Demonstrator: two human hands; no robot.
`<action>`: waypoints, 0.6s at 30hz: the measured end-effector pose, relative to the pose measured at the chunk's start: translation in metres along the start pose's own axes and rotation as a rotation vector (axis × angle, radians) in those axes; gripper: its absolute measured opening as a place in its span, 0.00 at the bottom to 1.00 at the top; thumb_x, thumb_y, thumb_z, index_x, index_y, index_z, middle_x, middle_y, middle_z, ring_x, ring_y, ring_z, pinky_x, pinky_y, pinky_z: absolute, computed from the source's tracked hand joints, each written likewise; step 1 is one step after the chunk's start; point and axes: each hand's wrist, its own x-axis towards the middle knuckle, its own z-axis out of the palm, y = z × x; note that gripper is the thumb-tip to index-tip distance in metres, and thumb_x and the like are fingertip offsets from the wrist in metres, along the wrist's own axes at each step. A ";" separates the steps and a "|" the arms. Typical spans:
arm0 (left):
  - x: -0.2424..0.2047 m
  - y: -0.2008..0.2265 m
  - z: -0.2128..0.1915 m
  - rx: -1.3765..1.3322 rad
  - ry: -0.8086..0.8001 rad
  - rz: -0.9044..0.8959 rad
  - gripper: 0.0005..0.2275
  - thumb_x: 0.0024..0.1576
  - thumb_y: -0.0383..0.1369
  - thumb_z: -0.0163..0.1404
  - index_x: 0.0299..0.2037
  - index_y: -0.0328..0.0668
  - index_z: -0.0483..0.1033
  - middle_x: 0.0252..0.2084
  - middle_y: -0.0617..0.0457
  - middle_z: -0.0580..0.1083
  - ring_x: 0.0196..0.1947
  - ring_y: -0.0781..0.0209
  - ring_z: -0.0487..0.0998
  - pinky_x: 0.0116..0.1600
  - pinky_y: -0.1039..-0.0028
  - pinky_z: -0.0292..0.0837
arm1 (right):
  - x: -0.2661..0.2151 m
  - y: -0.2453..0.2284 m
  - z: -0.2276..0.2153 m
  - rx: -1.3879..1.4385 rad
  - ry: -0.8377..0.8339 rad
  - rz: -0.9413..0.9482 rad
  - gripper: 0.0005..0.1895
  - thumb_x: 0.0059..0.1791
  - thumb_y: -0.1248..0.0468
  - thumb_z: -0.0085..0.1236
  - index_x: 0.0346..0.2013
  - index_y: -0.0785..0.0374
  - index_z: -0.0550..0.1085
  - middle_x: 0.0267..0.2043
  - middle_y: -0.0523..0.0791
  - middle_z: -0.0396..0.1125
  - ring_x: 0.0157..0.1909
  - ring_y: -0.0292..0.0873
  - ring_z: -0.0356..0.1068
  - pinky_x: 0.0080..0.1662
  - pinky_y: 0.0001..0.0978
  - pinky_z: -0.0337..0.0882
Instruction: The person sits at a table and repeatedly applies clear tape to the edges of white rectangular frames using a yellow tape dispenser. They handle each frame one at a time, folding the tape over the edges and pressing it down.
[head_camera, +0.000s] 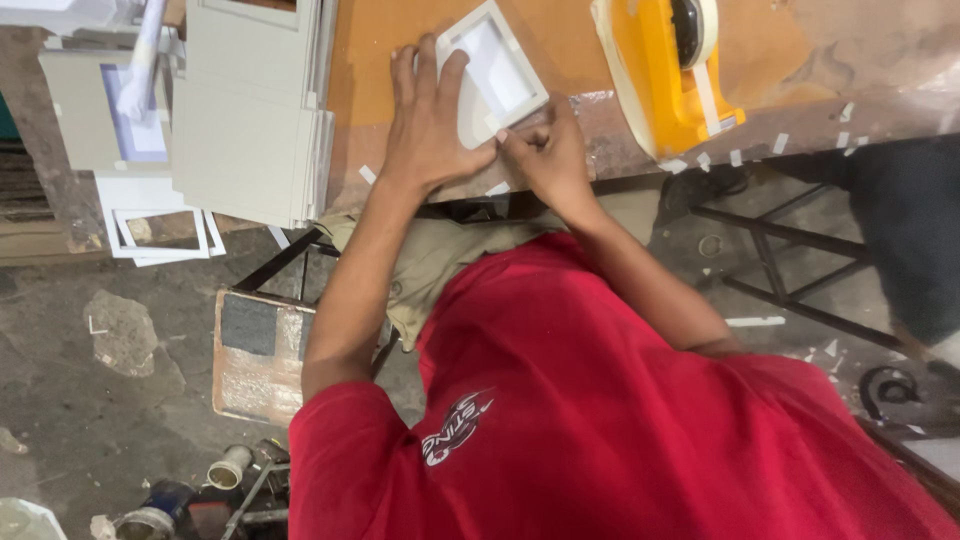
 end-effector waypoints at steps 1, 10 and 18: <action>-0.001 0.004 -0.001 -0.023 0.010 -0.020 0.43 0.47 0.51 0.66 0.67 0.34 0.59 0.70 0.22 0.52 0.68 0.15 0.50 0.68 0.32 0.51 | -0.001 -0.004 -0.001 0.030 -0.017 0.035 0.29 0.52 0.72 0.63 0.64 0.74 0.60 0.42 0.49 0.74 0.38 0.37 0.75 0.38 0.26 0.74; -0.011 0.043 -0.044 0.010 0.181 0.099 0.47 0.49 0.49 0.70 0.71 0.40 0.49 0.69 0.24 0.52 0.70 0.22 0.52 0.71 0.31 0.52 | -0.032 -0.051 -0.008 -0.248 0.022 -0.200 0.35 0.52 0.73 0.64 0.69 0.72 0.55 0.37 0.46 0.74 0.40 0.37 0.73 0.44 0.28 0.71; -0.017 0.080 -0.086 -0.144 0.181 0.100 0.48 0.46 0.41 0.70 0.72 0.54 0.46 0.75 0.27 0.51 0.73 0.28 0.48 0.74 0.41 0.52 | -0.066 -0.103 -0.022 -0.346 0.052 -0.396 0.38 0.56 0.74 0.61 0.74 0.70 0.50 0.44 0.50 0.76 0.47 0.43 0.78 0.53 0.30 0.75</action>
